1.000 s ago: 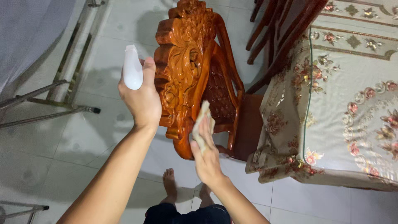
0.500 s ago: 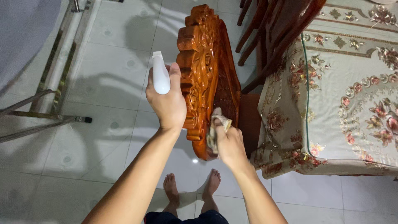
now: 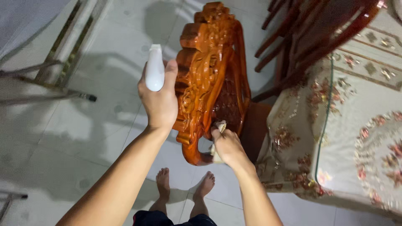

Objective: The person holds a spray bottle in one hand and a cloth in the other, wiping the carved wooden backs and edges of dining chairs one at a time, moving around the dining table to reach each chair.

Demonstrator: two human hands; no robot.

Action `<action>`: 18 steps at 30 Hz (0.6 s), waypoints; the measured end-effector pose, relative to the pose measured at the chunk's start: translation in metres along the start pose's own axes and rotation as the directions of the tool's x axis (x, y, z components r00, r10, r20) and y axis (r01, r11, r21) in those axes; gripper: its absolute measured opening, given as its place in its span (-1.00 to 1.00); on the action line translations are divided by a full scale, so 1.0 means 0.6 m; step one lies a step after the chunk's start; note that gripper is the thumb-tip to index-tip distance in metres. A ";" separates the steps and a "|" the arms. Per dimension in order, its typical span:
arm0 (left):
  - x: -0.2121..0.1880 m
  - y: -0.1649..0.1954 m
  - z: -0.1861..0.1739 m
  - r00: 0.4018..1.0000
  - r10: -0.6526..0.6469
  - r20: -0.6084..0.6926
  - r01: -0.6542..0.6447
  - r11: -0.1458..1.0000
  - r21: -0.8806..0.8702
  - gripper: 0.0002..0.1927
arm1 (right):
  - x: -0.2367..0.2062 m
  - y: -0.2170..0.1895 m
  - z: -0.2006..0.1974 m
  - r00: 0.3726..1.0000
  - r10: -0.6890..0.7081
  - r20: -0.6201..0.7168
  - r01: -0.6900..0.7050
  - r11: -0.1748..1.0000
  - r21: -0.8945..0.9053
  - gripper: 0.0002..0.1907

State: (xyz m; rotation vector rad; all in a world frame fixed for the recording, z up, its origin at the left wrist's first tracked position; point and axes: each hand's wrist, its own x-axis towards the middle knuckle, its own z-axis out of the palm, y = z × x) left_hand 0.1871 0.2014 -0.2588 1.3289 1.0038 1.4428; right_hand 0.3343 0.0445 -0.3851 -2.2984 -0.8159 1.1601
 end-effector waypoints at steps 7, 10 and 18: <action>0.030 -0.019 -0.024 0.999 -0.032 -0.026 0.034 0.996 0.085 -0.75 | 0.138 0.065 0.032 0.994 0.104 -0.023 -0.106 0.991 -0.076 -0.51; 0.047 -0.029 -0.046 0.997 -0.058 -0.043 0.064 0.986 0.157 -0.74 | 0.212 0.116 0.045 0.959 0.263 0.108 -0.266 0.964 0.016 -0.51; 0.087 -0.058 -0.100 1.000 0.015 -0.018 -0.014 0.999 0.033 -0.68 | 0.273 0.146 0.062 0.974 0.174 0.145 -0.191 0.975 0.116 -0.53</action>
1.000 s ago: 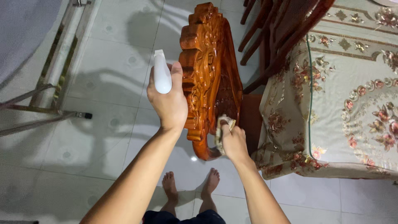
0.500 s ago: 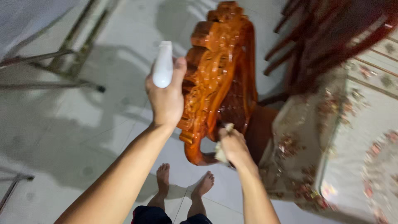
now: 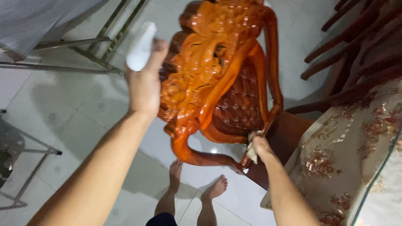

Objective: The person holds a spray bottle in one hand and a cloth in the other, wiping the carved wooden backs and edges of dining chairs one at a time, moving around the dining table to reach each chair.

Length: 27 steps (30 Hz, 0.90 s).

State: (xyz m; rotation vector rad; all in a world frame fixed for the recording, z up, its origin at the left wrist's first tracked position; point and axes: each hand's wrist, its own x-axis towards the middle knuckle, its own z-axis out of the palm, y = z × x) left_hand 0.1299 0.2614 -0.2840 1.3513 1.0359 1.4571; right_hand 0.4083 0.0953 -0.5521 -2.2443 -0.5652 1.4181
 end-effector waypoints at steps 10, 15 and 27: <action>-0.023 0.010 0.007 1.000 -0.019 0.007 0.019 1.000 0.018 -0.69 | -0.065 0.005 0.033 0.961 0.203 -0.189 -0.020 0.731 0.682 -0.65; -0.049 0.038 0.049 1.000 -0.022 -0.008 0.022 0.997 0.076 -0.78 | -0.116 -0.025 0.039 0.966 0.216 -0.145 0.048 0.401 0.915 -0.81; -0.104 0.181 0.085 1.000 -0.025 0.013 0.026 0.997 -0.066 -0.83 | -0.504 -0.152 0.015 0.969 -0.053 -0.241 0.219 0.634 0.742 -0.73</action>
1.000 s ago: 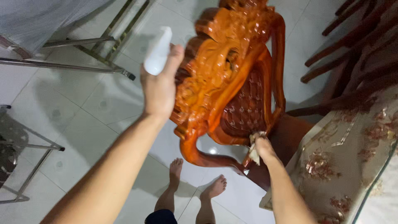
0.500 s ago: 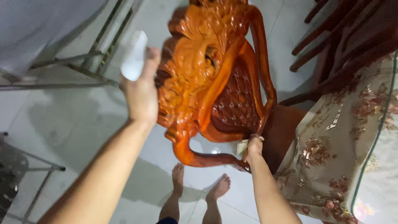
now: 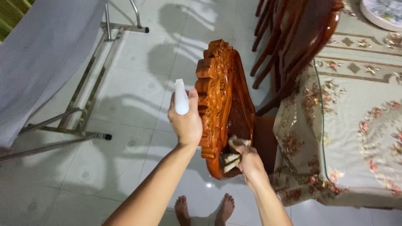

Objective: The person holds a spray bottle in one hand and a cloth in the other, wiping the carved wooden backs and edges of dining chairs one at a time, moving around the dining table to reach each chair.

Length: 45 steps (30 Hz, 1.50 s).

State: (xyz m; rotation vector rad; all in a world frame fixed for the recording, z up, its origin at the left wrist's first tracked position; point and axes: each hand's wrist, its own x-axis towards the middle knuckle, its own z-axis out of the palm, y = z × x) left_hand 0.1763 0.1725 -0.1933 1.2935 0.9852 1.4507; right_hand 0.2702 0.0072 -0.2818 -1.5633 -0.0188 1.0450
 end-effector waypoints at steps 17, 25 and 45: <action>-0.021 0.101 0.005 0.995 -0.046 0.092 0.045 0.999 0.014 -0.73 | -0.197 -0.034 0.092 0.938 -0.346 0.012 0.325 0.869 -0.374 -0.56; -0.028 0.112 0.003 0.988 -0.094 0.123 0.094 0.996 0.004 -0.69 | -0.314 0.019 0.075 0.806 -0.581 0.114 0.536 0.633 -0.559 -0.41; -0.034 0.077 0.014 0.989 0.059 0.139 -0.062 0.998 0.020 -0.70 | -0.108 -0.021 0.070 0.901 -0.434 -0.007 0.434 0.901 -0.011 -0.60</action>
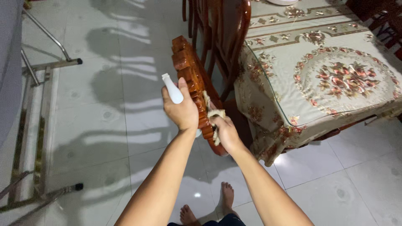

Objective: The person holds a spray bottle in one hand and a cloth in the other, wiping the carved wooden backs and edges of dining chairs one at a time, moving around the dining table to reach each chair.

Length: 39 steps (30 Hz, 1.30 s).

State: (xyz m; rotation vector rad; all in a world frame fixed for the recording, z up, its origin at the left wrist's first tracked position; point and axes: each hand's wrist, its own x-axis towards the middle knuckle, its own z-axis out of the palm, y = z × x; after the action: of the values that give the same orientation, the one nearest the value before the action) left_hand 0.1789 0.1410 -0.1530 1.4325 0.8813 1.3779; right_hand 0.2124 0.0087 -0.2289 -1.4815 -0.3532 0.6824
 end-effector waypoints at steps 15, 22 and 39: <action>-0.014 -0.013 -0.007 0.997 -0.060 0.058 0.063 0.996 -0.059 -0.72 | -0.140 0.130 -0.092 0.943 0.310 -0.125 -0.334 0.886 -0.321 -0.68; -0.012 -0.022 0.000 1.000 0.017 0.005 -0.017 0.999 -0.036 -0.72 | -0.096 0.052 -0.118 0.922 0.386 0.022 -0.331 0.817 -0.473 -0.79; 0.003 -0.026 -0.017 0.999 0.022 -0.027 -0.021 0.998 0.065 -0.74 | -0.072 0.117 -0.103 0.725 0.688 0.025 -0.552 0.559 0.619 -0.84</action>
State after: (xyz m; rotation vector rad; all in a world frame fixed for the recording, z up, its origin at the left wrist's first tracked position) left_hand 0.1709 0.1488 -0.1678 1.4790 0.9390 1.3996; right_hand 0.2027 -0.0697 -0.2948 -1.0194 0.5863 1.0658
